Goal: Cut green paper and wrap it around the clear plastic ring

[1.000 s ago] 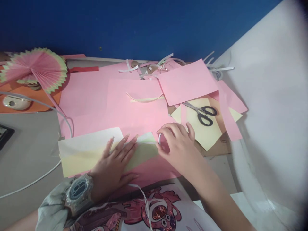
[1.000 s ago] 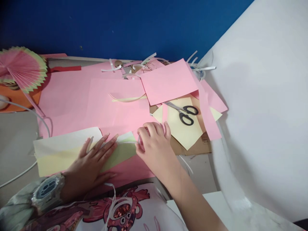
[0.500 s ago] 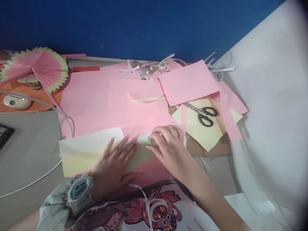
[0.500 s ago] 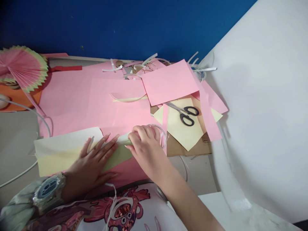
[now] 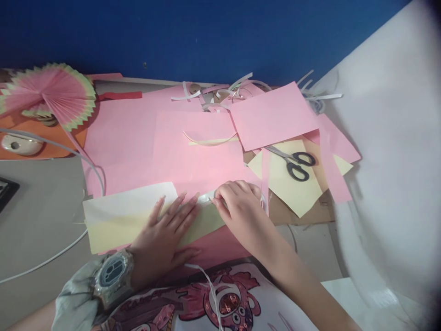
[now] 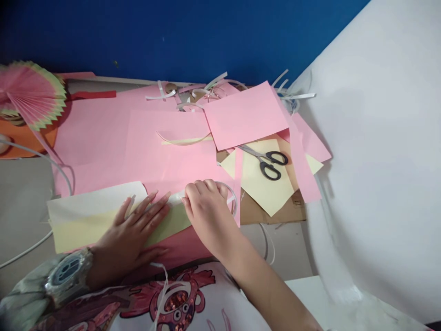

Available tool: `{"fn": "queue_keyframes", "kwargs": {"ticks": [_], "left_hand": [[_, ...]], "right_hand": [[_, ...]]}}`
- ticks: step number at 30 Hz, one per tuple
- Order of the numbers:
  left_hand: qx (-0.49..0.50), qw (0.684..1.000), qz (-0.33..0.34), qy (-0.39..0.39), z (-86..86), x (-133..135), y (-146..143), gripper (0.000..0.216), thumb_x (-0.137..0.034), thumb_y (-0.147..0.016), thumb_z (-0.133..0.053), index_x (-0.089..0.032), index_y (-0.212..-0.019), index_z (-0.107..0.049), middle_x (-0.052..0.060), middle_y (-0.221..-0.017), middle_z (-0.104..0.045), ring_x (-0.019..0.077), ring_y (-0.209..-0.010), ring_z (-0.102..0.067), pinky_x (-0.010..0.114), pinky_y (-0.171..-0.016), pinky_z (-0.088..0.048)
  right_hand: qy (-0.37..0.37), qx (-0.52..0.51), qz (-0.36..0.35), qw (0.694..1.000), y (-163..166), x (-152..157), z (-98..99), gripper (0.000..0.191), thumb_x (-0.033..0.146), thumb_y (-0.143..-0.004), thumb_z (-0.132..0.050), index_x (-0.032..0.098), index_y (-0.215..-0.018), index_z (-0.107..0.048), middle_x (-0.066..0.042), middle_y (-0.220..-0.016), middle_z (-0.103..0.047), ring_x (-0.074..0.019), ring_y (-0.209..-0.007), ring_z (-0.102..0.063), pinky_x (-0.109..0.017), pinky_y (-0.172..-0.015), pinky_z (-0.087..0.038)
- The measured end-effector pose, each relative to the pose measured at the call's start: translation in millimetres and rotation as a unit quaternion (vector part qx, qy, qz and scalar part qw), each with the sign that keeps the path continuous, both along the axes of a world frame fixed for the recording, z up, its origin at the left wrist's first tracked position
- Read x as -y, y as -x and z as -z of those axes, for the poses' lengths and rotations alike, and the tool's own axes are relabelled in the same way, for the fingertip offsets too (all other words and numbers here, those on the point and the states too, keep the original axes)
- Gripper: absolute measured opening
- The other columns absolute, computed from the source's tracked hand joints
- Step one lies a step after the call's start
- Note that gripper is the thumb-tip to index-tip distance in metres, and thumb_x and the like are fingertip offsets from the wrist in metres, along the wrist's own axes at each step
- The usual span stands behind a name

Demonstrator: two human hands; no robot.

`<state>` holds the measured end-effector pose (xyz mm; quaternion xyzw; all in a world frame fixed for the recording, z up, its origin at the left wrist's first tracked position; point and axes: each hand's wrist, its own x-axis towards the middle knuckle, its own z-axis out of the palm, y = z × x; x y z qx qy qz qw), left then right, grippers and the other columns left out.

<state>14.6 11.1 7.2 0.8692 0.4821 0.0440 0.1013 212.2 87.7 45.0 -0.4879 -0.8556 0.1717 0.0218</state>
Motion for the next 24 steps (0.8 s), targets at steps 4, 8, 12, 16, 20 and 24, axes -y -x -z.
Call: {"fn": "queue_keyframes", "kwargs": {"ticks": [4,8,12,16,20,24], "left_hand": [[-0.006,1.000,0.005,0.009,-1.9,-0.9,0.7,0.075,-0.065,-0.083,-0.036,-0.025,-0.144,-0.020,0.002,-0.151,-0.019,0.0247,-0.140,-0.011,0.048,-0.113,0.005],[-0.010,1.000,0.001,0.016,-1.9,-1.0,1.3,0.073,-0.066,-0.083,-0.036,-0.028,-0.143,-0.021,0.001,-0.151,-0.019,0.0241,-0.140,-0.011,0.048,-0.112,0.004],[-0.010,1.000,-0.002,0.016,-0.6,-1.3,0.6,0.073,-0.066,-0.082,-0.036,-0.029,-0.143,-0.022,0.001,-0.151,-0.020,0.0241,-0.140,-0.010,0.048,-0.113,0.005],[-0.011,1.000,-0.004,0.019,-0.3,0.1,0.4,0.072,-0.066,-0.082,-0.036,-0.029,-0.143,-0.023,0.000,-0.151,-0.020,0.0247,-0.140,-0.011,0.048,-0.113,0.005],[-0.009,1.000,-0.008,0.018,-0.2,2.4,0.7,0.072,-0.066,-0.082,-0.036,-0.029,-0.143,-0.023,0.000,-0.151,-0.020,0.0250,-0.140,-0.014,0.048,-0.113,0.006],[-0.009,1.000,-0.010,0.019,0.8,1.9,0.4,0.073,-0.067,-0.082,-0.036,-0.029,-0.143,-0.023,0.000,-0.151,-0.018,0.0245,-0.140,-0.014,0.049,-0.113,0.006]], "right_hand": [[0.022,-0.015,-0.006,1.000,-2.2,-2.0,-0.2,0.010,0.017,-0.090,-0.045,0.020,-0.080,-0.047,0.001,-0.081,-0.056,-0.0161,-0.083,-0.048,-0.032,-0.076,-0.029],[0.040,-0.029,-0.005,0.999,-3.2,-3.5,2.1,0.010,0.018,-0.090,-0.046,0.019,-0.081,-0.047,0.001,-0.081,-0.056,-0.0156,-0.082,-0.048,-0.032,-0.078,-0.029],[0.048,-0.058,0.021,0.997,-2.8,-3.5,3.7,0.008,0.025,-0.088,-0.053,0.020,-0.093,-0.050,0.001,-0.085,-0.057,-0.0160,-0.083,-0.049,-0.033,-0.079,-0.030],[0.058,-0.037,0.011,0.998,-1.6,-3.9,3.5,0.007,0.028,-0.088,-0.052,0.021,-0.087,-0.052,0.001,-0.086,-0.057,-0.0171,-0.086,-0.048,-0.033,-0.079,-0.029],[0.050,-0.017,0.005,0.999,-0.2,-4.0,5.0,0.014,0.027,-0.090,-0.048,0.020,-0.077,-0.051,0.000,-0.082,-0.055,-0.0173,-0.084,-0.047,-0.033,-0.076,-0.029],[0.020,-0.018,0.009,1.000,1.8,-2.7,9.1,0.013,0.025,-0.089,-0.049,0.020,-0.076,-0.050,0.000,-0.082,-0.054,-0.0173,-0.082,-0.046,-0.033,-0.076,-0.029]]}}
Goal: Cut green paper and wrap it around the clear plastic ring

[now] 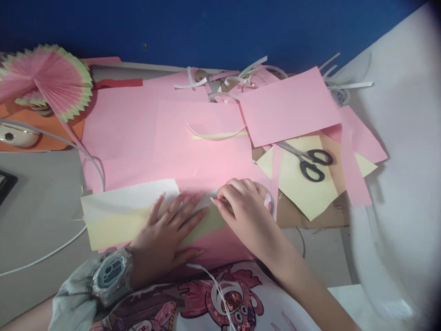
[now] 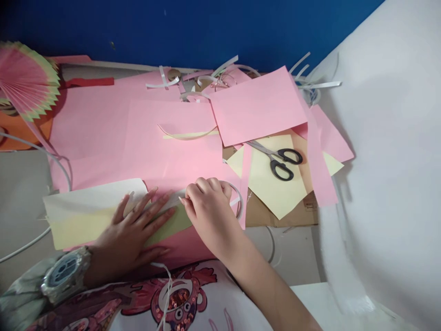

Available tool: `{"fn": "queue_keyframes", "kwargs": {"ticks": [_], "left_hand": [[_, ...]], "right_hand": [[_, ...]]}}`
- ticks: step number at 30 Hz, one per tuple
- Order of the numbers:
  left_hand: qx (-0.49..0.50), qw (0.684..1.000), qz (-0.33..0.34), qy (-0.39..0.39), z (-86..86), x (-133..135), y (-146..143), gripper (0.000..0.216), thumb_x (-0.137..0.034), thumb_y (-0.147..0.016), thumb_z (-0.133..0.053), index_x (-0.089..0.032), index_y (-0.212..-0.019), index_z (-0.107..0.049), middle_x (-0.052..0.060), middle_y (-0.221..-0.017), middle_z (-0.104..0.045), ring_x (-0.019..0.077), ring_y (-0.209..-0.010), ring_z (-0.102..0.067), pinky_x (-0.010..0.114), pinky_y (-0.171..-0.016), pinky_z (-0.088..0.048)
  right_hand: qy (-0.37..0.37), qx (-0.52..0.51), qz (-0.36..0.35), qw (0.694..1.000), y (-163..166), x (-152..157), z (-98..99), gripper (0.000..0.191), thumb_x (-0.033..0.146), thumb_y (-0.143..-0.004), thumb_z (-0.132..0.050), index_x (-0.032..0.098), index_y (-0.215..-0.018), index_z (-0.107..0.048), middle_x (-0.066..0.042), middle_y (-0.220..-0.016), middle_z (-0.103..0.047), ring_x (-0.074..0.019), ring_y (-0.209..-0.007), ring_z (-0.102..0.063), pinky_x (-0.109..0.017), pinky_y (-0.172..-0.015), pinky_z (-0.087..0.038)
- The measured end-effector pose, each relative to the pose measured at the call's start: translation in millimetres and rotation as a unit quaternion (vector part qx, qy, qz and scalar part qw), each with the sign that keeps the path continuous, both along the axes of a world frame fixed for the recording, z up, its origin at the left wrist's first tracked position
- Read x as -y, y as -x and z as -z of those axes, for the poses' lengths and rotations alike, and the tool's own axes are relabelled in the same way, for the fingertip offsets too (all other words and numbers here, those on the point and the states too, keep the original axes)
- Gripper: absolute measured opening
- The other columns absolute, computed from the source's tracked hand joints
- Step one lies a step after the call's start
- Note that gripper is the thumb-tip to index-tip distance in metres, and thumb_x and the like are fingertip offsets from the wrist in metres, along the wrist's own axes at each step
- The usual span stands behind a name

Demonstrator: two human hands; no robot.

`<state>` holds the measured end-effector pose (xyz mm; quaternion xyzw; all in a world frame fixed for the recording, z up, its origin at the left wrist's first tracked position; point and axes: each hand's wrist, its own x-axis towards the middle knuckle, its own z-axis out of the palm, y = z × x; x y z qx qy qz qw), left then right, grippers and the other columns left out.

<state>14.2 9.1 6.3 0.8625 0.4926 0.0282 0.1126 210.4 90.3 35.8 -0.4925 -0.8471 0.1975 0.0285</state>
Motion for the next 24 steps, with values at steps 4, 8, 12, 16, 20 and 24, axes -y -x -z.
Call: {"fn": "queue_keyframes", "kwargs": {"ticks": [4,8,12,16,20,24], "left_hand": [[0.000,1.000,0.000,0.001,0.8,-1.2,0.1,0.073,-0.067,-0.081,-0.036,-0.029,-0.143,-0.023,-0.001,-0.151,-0.018,0.0242,-0.140,-0.012,0.049,-0.113,0.006],[0.001,1.000,-0.003,0.003,-0.3,-1.0,-0.4,0.074,-0.067,-0.081,-0.038,-0.030,-0.143,-0.022,-0.001,-0.150,-0.022,0.0253,-0.139,-0.014,0.048,-0.113,0.004],[0.003,1.000,-0.020,-0.003,-1.3,-0.8,-2.5,0.075,-0.070,-0.078,-0.039,-0.031,-0.142,-0.026,-0.003,-0.147,-0.031,0.0274,-0.137,-0.021,0.048,-0.113,0.004],[0.010,0.999,-0.038,-0.011,-0.2,-0.3,-4.6,0.080,-0.075,-0.073,-0.040,-0.031,-0.140,-0.032,-0.004,-0.143,-0.040,0.0295,-0.134,-0.027,0.050,-0.113,0.003],[0.011,0.999,-0.042,-0.021,0.4,0.9,-5.3,0.079,-0.075,-0.074,-0.040,-0.029,-0.139,-0.035,-0.002,-0.140,-0.043,0.0301,-0.133,-0.029,0.051,-0.114,0.002],[0.003,0.999,-0.034,-0.014,-0.3,1.9,-4.9,0.078,-0.072,-0.076,-0.041,-0.026,-0.139,-0.035,-0.001,-0.141,-0.043,0.0297,-0.135,-0.026,0.052,-0.114,0.002]], "right_hand": [[-0.019,0.005,0.007,1.000,1.8,1.4,3.6,0.015,0.026,-0.089,-0.048,0.020,-0.075,-0.049,-0.001,-0.081,-0.053,-0.0172,-0.079,-0.044,-0.033,-0.073,-0.029],[-0.030,0.001,0.014,0.999,3.2,3.2,5.2,0.015,0.025,-0.088,-0.049,0.020,-0.074,-0.048,-0.001,-0.081,-0.053,-0.0173,-0.079,-0.044,-0.033,-0.073,-0.030],[-0.032,0.001,0.020,0.999,4.1,5.0,6.2,0.014,0.024,-0.088,-0.048,0.020,-0.074,-0.047,-0.002,-0.083,-0.053,-0.0177,-0.080,-0.044,-0.033,-0.073,-0.029],[-0.038,-0.008,0.020,0.999,4.0,5.3,7.9,0.013,0.021,-0.087,-0.049,0.020,-0.074,-0.046,-0.001,-0.082,-0.053,-0.0174,-0.080,-0.043,-0.033,-0.073,-0.028],[-0.039,-0.009,0.019,0.999,3.6,4.8,9.1,0.013,0.021,-0.086,-0.049,0.020,-0.074,-0.047,-0.001,-0.082,-0.054,-0.0167,-0.078,-0.043,-0.033,-0.073,-0.028],[-0.036,-0.010,0.016,0.999,3.3,4.5,9.0,0.013,0.021,-0.087,-0.048,0.020,-0.074,-0.047,-0.001,-0.082,-0.054,-0.0165,-0.078,-0.043,-0.033,-0.073,-0.027]]}}
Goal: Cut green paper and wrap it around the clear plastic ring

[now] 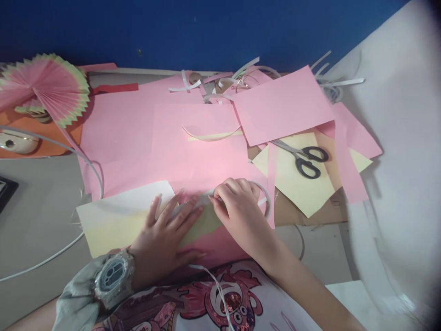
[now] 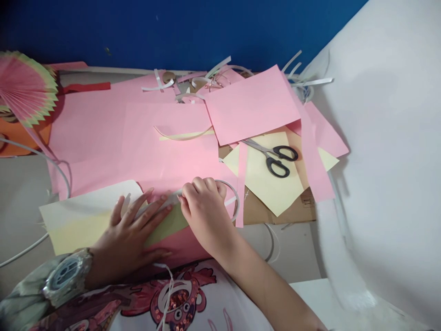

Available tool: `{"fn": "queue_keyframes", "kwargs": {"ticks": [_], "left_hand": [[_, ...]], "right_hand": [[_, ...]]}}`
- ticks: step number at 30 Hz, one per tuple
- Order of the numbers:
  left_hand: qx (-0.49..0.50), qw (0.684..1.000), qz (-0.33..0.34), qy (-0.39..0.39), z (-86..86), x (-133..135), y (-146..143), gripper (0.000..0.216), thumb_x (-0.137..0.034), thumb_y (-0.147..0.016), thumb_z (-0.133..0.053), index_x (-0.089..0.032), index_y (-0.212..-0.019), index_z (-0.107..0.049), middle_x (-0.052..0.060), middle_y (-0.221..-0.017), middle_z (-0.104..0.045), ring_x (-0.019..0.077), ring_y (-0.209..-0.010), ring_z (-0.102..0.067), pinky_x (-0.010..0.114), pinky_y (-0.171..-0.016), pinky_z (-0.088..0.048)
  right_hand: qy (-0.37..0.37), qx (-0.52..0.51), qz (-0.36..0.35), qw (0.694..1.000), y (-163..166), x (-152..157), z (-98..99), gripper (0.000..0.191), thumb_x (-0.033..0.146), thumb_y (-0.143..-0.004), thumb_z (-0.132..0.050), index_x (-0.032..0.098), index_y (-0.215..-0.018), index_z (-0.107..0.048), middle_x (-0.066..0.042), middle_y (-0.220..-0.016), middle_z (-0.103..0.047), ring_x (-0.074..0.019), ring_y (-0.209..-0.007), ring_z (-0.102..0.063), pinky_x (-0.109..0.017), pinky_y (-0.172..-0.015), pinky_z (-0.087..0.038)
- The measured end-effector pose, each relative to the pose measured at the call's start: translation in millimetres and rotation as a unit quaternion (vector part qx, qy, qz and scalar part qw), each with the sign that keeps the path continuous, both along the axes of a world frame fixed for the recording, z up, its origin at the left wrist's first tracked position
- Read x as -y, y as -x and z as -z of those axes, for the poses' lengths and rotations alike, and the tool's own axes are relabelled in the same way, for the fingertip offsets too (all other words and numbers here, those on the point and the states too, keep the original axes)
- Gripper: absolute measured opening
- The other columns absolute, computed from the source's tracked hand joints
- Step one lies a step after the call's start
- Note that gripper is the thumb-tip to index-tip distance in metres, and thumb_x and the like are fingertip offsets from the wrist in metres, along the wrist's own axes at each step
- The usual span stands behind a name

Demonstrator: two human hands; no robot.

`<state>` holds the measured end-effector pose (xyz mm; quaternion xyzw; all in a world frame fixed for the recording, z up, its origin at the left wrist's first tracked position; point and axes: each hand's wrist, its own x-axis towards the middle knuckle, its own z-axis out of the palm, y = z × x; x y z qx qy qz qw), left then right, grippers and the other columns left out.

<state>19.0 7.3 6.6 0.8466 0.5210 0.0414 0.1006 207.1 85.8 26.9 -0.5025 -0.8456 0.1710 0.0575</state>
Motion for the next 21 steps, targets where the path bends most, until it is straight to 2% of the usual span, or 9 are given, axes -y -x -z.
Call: {"fn": "queue_keyframes", "kwargs": {"ticks": [11,16,21], "left_hand": [[-0.024,0.999,0.033,-0.015,-6.1,-5,2,0.075,-0.069,-0.079,-0.039,-0.018,-0.134,-0.044,0.001,-0.146,-0.032,0.0281,-0.137,-0.020,0.051,-0.113,0.004],[-0.033,0.998,0.030,-0.032,-10.1,-10,-2,0.074,-0.068,-0.080,-0.039,-0.021,-0.137,-0.039,-0.001,-0.148,-0.028,0.0283,-0.136,-0.023,0.049,-0.113,0.005],[-0.034,0.999,-0.006,-0.032,-10.7,3,11,0.070,-0.067,-0.078,-0.045,-0.025,-0.134,-0.043,-0.002,-0.146,-0.032,0.0264,-0.138,-0.018,0.050,-0.114,0.002]], "right_hand": [[0.000,0.003,-0.001,1.000,-1,0,0.4,0.012,0.021,-0.087,-0.049,0.020,-0.074,-0.046,-0.001,-0.082,-0.054,-0.0173,-0.080,-0.042,-0.033,-0.072,-0.027],[0.001,-0.002,0.002,1.000,-1,0,1.4,0.011,0.019,-0.085,-0.051,0.020,-0.075,-0.047,-0.001,-0.083,-0.054,-0.0174,-0.081,-0.042,-0.034,-0.074,-0.027],[-0.001,-0.008,0.005,1.000,-1,0,3.9,0.011,0.017,-0.084,-0.051,0.020,-0.074,-0.047,-0.001,-0.081,-0.054,-0.0172,-0.081,-0.042,-0.033,-0.074,-0.026]]}}
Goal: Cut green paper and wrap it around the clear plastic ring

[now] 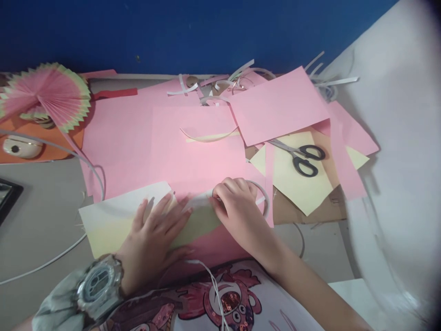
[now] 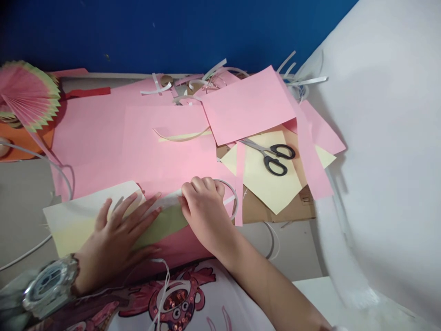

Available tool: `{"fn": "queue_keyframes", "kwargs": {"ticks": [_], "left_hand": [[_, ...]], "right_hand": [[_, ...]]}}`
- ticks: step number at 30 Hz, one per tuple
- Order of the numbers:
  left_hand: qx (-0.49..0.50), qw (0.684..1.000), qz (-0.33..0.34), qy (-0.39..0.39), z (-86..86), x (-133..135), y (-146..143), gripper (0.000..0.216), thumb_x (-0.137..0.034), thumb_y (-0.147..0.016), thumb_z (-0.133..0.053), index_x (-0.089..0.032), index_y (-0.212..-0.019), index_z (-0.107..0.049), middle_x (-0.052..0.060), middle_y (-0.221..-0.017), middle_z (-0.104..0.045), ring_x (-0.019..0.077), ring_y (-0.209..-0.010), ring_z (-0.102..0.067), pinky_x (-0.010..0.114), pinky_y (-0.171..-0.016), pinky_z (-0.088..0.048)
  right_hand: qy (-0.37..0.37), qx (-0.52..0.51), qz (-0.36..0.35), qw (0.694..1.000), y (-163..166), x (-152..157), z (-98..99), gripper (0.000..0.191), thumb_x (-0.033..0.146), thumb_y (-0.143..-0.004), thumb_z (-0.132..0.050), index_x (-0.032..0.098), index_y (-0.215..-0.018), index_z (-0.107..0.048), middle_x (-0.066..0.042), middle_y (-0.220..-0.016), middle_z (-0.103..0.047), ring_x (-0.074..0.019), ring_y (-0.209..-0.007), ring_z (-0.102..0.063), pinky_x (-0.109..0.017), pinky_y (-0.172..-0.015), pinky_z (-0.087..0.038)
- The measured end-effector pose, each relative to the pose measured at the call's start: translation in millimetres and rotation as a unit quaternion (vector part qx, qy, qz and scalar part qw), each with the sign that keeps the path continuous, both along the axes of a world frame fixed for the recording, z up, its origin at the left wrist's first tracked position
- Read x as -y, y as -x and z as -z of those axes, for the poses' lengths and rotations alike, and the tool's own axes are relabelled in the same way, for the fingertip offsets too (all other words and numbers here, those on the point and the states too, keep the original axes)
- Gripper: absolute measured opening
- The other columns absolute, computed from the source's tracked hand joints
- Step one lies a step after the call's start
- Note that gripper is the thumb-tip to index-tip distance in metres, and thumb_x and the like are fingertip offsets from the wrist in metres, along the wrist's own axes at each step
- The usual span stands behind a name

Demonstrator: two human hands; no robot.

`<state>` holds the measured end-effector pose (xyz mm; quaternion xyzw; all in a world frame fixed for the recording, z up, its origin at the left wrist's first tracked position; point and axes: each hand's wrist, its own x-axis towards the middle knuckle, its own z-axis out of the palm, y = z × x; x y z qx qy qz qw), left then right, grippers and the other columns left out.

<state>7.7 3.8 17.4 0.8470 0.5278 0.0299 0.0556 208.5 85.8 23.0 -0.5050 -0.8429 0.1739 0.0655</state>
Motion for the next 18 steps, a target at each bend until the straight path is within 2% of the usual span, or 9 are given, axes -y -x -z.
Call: {"fn": "queue_keyframes", "kwargs": {"ticks": [6,10,15,18], "left_hand": [[0.005,0.999,-0.041,0.010,-6.6,21,22,0.066,-0.069,-0.076,-0.045,-0.030,-0.130,-0.048,0.000,-0.144,-0.037,0.0268,-0.138,-0.020,0.052,-0.113,0.000],[0.010,0.999,-0.041,0.001,-7.6,15,17,0.071,-0.070,-0.075,-0.046,-0.030,-0.134,-0.043,0.001,-0.144,-0.037,0.0266,-0.138,-0.020,0.051,-0.114,-0.001],[0.004,0.999,0.043,0.008,-0.8,-11,-7,0.078,-0.068,-0.081,-0.037,-0.021,-0.142,-0.028,0.000,-0.148,-0.028,0.0226,-0.140,-0.013,0.047,-0.113,0.009],[0.007,0.997,0.070,0.018,3.8,-18,-15,0.079,-0.066,-0.083,-0.033,-0.017,-0.144,-0.023,0.001,-0.149,-0.025,0.0223,-0.140,-0.012,0.047,-0.113,0.009]], "right_hand": [[-0.007,-0.007,-0.001,1.000,-1,0,0.4,0.011,0.019,-0.085,-0.048,0.020,-0.075,-0.047,-0.001,-0.081,-0.054,-0.0172,-0.080,-0.043,-0.033,-0.074,-0.027],[-0.015,-0.009,-0.002,1.000,-1,0,1.1,0.011,0.019,-0.085,-0.050,0.020,-0.074,-0.048,-0.001,-0.080,-0.054,-0.0172,-0.079,-0.043,-0.033,-0.073,-0.027],[-0.024,-0.005,0.002,1.000,0,1,1.8,0.010,0.019,-0.085,-0.051,0.020,-0.075,-0.048,-0.001,-0.081,-0.055,-0.0181,-0.081,-0.043,-0.033,-0.074,-0.026],[-0.021,-0.006,-0.001,1.000,0,1,0.4,0.010,0.019,-0.085,-0.049,0.019,-0.075,-0.049,-0.002,-0.083,-0.056,-0.0183,-0.081,-0.044,-0.033,-0.074,-0.026]]}}
